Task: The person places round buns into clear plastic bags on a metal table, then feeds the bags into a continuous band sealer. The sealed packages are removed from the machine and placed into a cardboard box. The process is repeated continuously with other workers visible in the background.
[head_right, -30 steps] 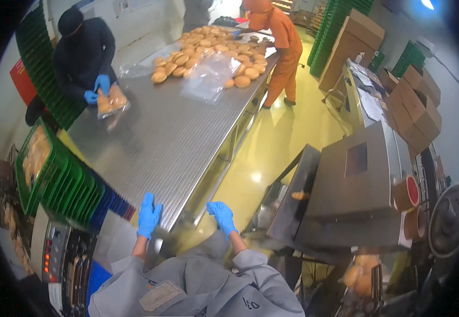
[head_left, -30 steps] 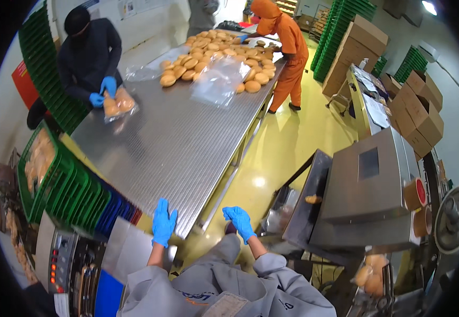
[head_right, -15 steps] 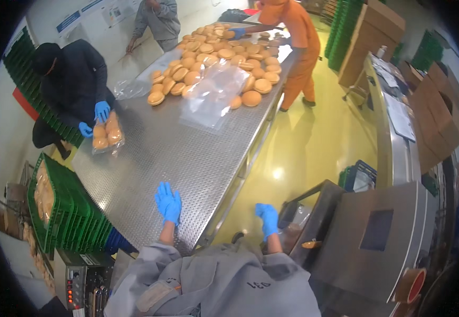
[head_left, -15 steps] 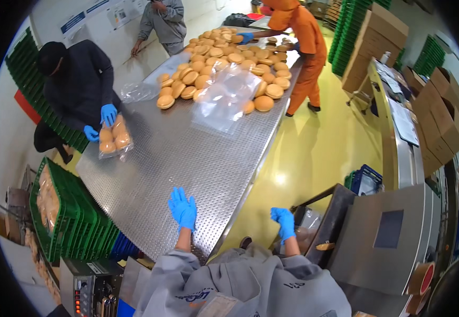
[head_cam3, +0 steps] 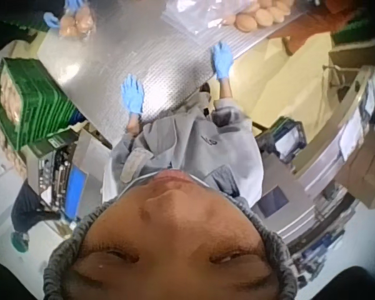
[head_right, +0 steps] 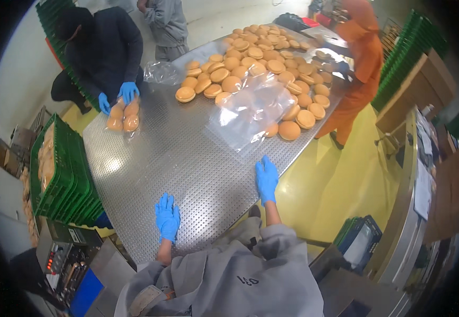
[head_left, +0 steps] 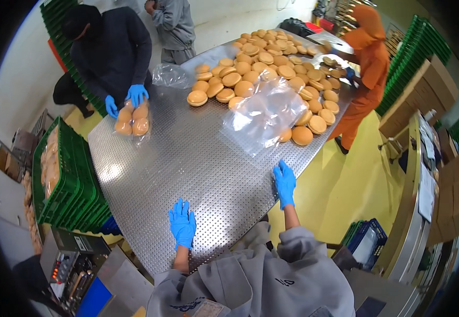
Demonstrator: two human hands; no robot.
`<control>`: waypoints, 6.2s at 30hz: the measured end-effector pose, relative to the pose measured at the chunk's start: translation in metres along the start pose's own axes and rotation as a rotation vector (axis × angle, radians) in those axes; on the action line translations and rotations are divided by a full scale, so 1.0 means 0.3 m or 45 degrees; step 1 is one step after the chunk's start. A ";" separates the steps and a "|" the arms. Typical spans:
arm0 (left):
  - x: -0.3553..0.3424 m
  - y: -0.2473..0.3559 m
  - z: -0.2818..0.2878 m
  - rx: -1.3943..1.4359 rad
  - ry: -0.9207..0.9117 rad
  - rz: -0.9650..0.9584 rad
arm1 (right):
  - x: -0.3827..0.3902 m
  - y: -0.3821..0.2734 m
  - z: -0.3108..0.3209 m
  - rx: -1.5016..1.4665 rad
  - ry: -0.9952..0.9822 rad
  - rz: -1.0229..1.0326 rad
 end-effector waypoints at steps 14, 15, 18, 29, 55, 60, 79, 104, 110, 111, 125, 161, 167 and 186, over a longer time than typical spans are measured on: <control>-0.027 0.007 -0.017 -0.695 0.519 0.705 | -1.177 -0.104 -0.335 0.664 -0.193 0.340; -0.034 0.026 -0.026 -0.739 0.536 0.733 | -1.192 -0.097 -0.377 0.716 -0.215 0.472; -0.081 0.085 -0.067 -0.799 0.551 0.776 | -1.203 -0.038 -0.503 0.811 -0.343 0.814; -0.082 0.101 -0.095 -0.787 0.551 0.877 | -1.993 -0.157 -0.321 -0.240 0.081 0.286; -0.186 0.588 -0.403 0.979 0.124 1.323 | -1.596 0.247 -0.546 0.987 -0.226 0.185; -0.170 0.580 -0.415 1.251 0.320 1.350 | -1.607 0.089 -0.523 0.840 0.079 0.471; -0.241 0.651 -0.284 1.247 0.457 1.304 | -1.052 -0.366 -0.626 0.281 -0.374 1.079; -0.418 0.636 -0.382 0.108 0.105 0.264 | -0.279 0.059 -0.642 0.543 -1.198 0.924; -0.446 0.743 -0.378 1.524 0.174 1.509 | -0.127 -0.293 -0.342 -0.447 -1.042 1.294; -0.440 0.732 -0.386 1.526 0.255 1.482 | -0.082 -0.322 -0.328 -0.434 -1.122 1.403; -0.306 0.692 -0.461 1.590 0.061 1.409 | -0.199 -0.045 -0.336 -0.480 -1.599 0.082; -0.338 0.886 -0.447 1.381 0.144 1.307 | -0.177 0.022 -0.270 -0.303 -1.766 -0.237; -0.334 0.893 -0.430 0.866 0.065 1.292 | -0.154 0.063 -0.296 -0.275 -1.792 -0.133; -0.319 0.872 -0.484 1.467 0.440 1.400 | -0.110 0.070 -0.281 0.096 -1.931 0.216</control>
Point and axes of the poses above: each hand's wrist, its own x-axis away from the middle knuckle, its own z-axis out of the back of the hand, y = z × x, the point moved 10 cm from there along -x, towards the middle knuckle, and after that the axes turned 12 degrees about y, right-handed, at the moved point
